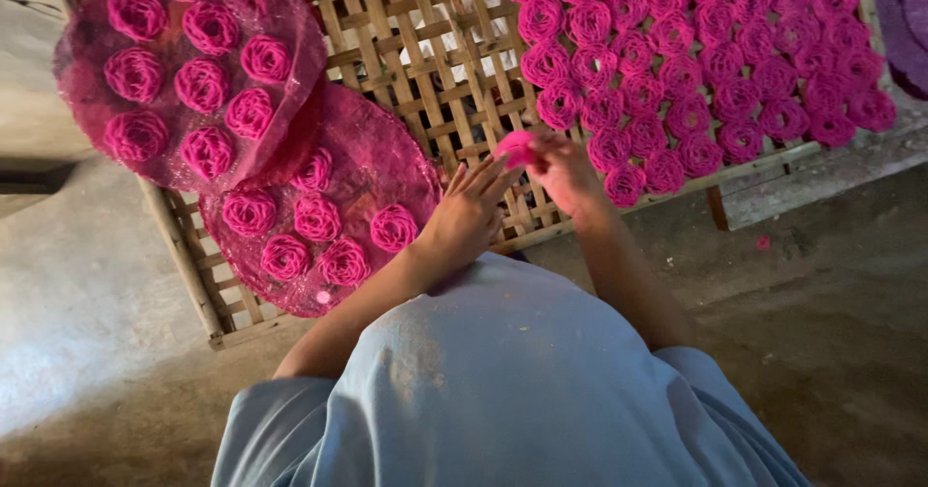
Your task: The person places pink coiled rosette decorations one at a time onto round pink mesh discs laid on bamboo drying racks, pressing each rosette into position. They occasionally lift, flip, and reposition the discs to reach empty spots and move filled discs aside.
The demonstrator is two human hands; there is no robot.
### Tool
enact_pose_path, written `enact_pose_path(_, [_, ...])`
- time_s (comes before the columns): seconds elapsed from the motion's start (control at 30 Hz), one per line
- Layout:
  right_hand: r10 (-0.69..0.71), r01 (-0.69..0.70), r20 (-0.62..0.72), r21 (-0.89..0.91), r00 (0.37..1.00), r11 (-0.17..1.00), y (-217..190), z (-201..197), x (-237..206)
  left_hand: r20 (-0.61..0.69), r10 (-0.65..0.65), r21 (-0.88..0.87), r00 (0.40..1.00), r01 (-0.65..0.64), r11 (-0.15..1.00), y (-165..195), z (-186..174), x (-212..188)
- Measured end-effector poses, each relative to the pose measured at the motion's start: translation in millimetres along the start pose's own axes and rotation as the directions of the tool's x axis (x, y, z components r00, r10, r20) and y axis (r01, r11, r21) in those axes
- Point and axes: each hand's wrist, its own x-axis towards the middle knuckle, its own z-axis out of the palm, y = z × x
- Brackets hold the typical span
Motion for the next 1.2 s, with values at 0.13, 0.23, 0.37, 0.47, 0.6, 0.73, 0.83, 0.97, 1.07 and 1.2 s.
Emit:
enact_pose_path(0.13, [-0.22, 0.198, -0.081, -0.221, 0.972, 0.955, -30, -33, -17, 0.038, -0.135, -0.21, 0.99, 0.14, 0.968, -12, -11, -29])
enact_pose_path(0.23, [-0.25, 0.158, -0.166, -0.431, 0.954, 0.888, -42, -48, -23, 0.046, -0.246, -0.231, 0.968, 0.25, 0.94, -27, -23, -53])
enact_pose_path(0.37, [-0.137, 0.107, -0.114, -0.236, 0.984, 0.966, -37, -58, -22, 0.051, -0.416, -0.189, 0.908, 0.418, 0.889, -40, -38, -86])
enact_pose_path(0.47, [-0.278, 0.151, -0.168, -0.53, 0.946, 0.835, -25, -60, -18, 0.042, -0.527, -0.059, 0.849, 0.529, 0.847, -47, -42, -108])
enact_pose_path(0.6, [-0.569, 0.225, 0.009, -0.924, 0.822, 0.31, -12, -55, -16, -0.039, -0.533, 0.024, 0.846, 0.534, 0.845, -58, -39, -131])
enact_pose_path(0.73, [-0.621, 0.259, 0.142, -0.961, 0.771, 0.102, -14, -40, -22, -0.06, -0.526, 0.042, 0.849, 0.528, 0.848, -65, -30, -138])
enact_pose_path(0.83, [-0.629, 0.155, 0.213, -0.977, 0.748, -0.147, -22, -25, -31, -0.05, -0.573, 0.054, 0.818, 0.575, 0.816, -69, -27, -140])
enact_pose_path(0.97, [-0.693, 0.084, 0.225, -0.969, 0.685, -0.232, -28, -10, -43, 0.038, -0.768, 0.019, 0.639, 0.768, 0.64, -74, -24, -141])
enact_pose_path(1.07, [-0.701, 0.106, 0.217, -0.974, 0.68, -0.199, -17, 1, -53, 0.026, -0.69, 0.177, 0.724, 0.676, 0.716, -81, -27, -144])
enact_pose_path(1.2, [-0.445, 0.297, 0.075, -0.841, 0.893, 0.453, 30, 36, -71, 0.03, -0.611, 0.039, 0.791, 0.609, 0.792, -81, -28, -142])
